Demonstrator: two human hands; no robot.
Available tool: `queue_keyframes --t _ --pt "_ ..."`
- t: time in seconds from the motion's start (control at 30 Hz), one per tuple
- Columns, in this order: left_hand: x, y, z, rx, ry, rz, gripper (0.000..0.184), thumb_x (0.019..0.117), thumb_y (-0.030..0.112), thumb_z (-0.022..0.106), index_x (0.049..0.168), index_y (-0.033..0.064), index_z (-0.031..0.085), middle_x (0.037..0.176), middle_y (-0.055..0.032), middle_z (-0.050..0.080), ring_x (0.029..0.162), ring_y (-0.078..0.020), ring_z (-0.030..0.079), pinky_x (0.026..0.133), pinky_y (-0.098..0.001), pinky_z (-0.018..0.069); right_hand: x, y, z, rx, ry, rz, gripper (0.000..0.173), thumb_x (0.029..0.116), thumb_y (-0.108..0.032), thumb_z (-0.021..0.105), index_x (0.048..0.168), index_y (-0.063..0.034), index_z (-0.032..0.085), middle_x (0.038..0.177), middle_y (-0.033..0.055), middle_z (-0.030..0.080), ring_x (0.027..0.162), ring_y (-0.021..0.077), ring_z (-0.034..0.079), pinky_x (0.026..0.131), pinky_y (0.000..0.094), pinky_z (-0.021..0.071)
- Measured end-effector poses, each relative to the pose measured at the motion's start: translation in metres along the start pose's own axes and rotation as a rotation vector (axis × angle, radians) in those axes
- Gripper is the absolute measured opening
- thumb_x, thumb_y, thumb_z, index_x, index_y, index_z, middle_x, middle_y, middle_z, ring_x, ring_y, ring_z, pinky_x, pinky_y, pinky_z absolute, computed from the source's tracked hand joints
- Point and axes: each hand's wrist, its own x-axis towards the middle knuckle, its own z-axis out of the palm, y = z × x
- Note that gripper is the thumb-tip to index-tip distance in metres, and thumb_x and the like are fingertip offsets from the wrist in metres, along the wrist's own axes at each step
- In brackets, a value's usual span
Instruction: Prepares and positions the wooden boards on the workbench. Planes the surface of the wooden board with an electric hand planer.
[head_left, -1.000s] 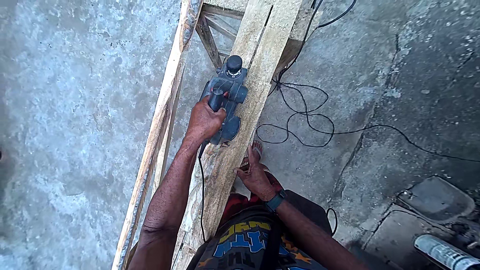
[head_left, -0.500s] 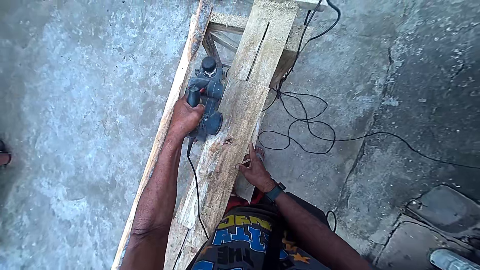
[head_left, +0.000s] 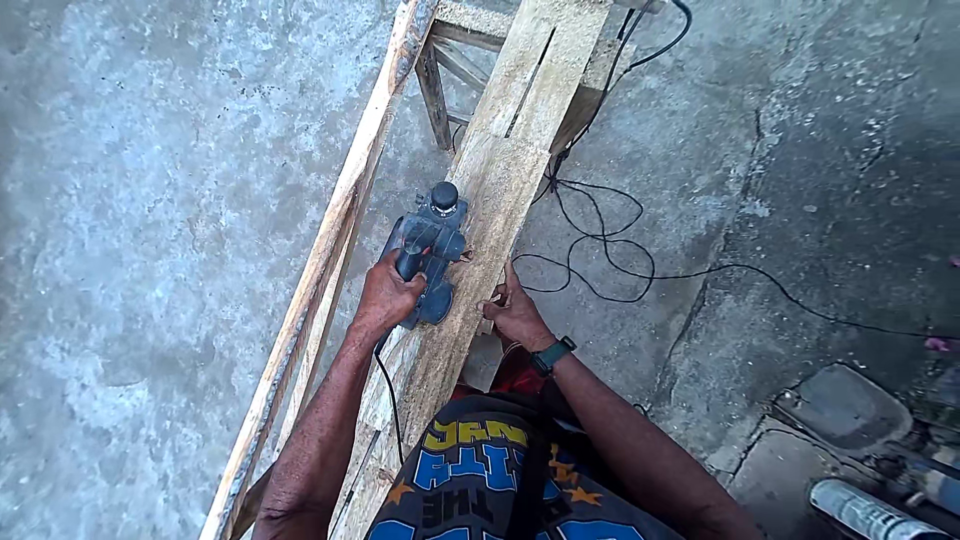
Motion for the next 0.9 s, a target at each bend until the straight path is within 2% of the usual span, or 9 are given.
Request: queue_keyframes --t 0.13,0.27,0.57,0.8,0.9 --pt "0.004 0.005 0.004 0.034 -0.034 0.008 0.027 0.0885 0.022 0.071 0.112 0.0099 0.066 0.081 -0.0060 0.067 0.067 -0.0179 0.065 0.065 -0.0435 0.0568 0.001 0.003 0.000 -0.014 -0.002 -0.014 0.104 0.0902 -0.020 0.076 0.166 -0.0125 0.004 0.116 0.0127 0.066 0.082 0.0177 0.071 0.081 0.0362 0.0622" --pt "0.013 0.016 0.008 0.004 -0.022 -0.011 0.026 0.0891 0.021 0.071 0.113 0.0107 0.065 0.078 -0.0047 0.066 0.062 -0.0159 0.064 0.061 -0.0399 0.0565 -0.001 0.002 0.000 0.016 0.003 -0.037 0.105 0.0899 -0.019 0.076 0.166 -0.0110 0.004 0.118 0.0131 0.065 0.081 0.0173 0.071 0.079 0.0353 0.0628" --pt "0.047 0.046 0.015 0.042 -0.007 0.012 0.025 0.0920 0.021 0.070 0.115 0.0110 0.065 0.081 -0.0064 0.068 0.065 -0.0177 0.066 0.060 -0.0417 0.0564 -0.003 -0.003 -0.002 -0.008 0.000 -0.035 0.102 0.0910 -0.017 0.074 0.165 -0.0073 0.005 0.117 0.0145 0.063 0.083 0.0161 0.071 0.079 0.0321 0.0621" --pt "0.065 0.062 0.017 0.017 -0.015 0.046 0.028 0.0900 0.023 0.067 0.116 0.0128 0.065 0.077 -0.0078 0.066 0.058 -0.0204 0.063 0.051 -0.0419 0.0530 -0.003 -0.003 -0.003 0.004 0.006 -0.043 0.101 0.0906 -0.016 0.074 0.164 -0.0025 0.006 0.119 0.0158 0.062 0.085 0.0160 0.070 0.079 0.0309 0.0615" --pt "0.086 0.066 0.021 0.010 -0.007 0.065 0.028 0.0885 0.025 0.067 0.113 0.0119 0.066 0.079 -0.0059 0.067 0.063 -0.0184 0.065 0.058 -0.0424 0.0557 -0.003 -0.002 -0.002 0.023 0.004 -0.047 0.103 0.0901 -0.016 0.075 0.164 -0.0030 0.004 0.118 0.0154 0.062 0.083 0.0155 0.070 0.078 0.0302 0.0621"
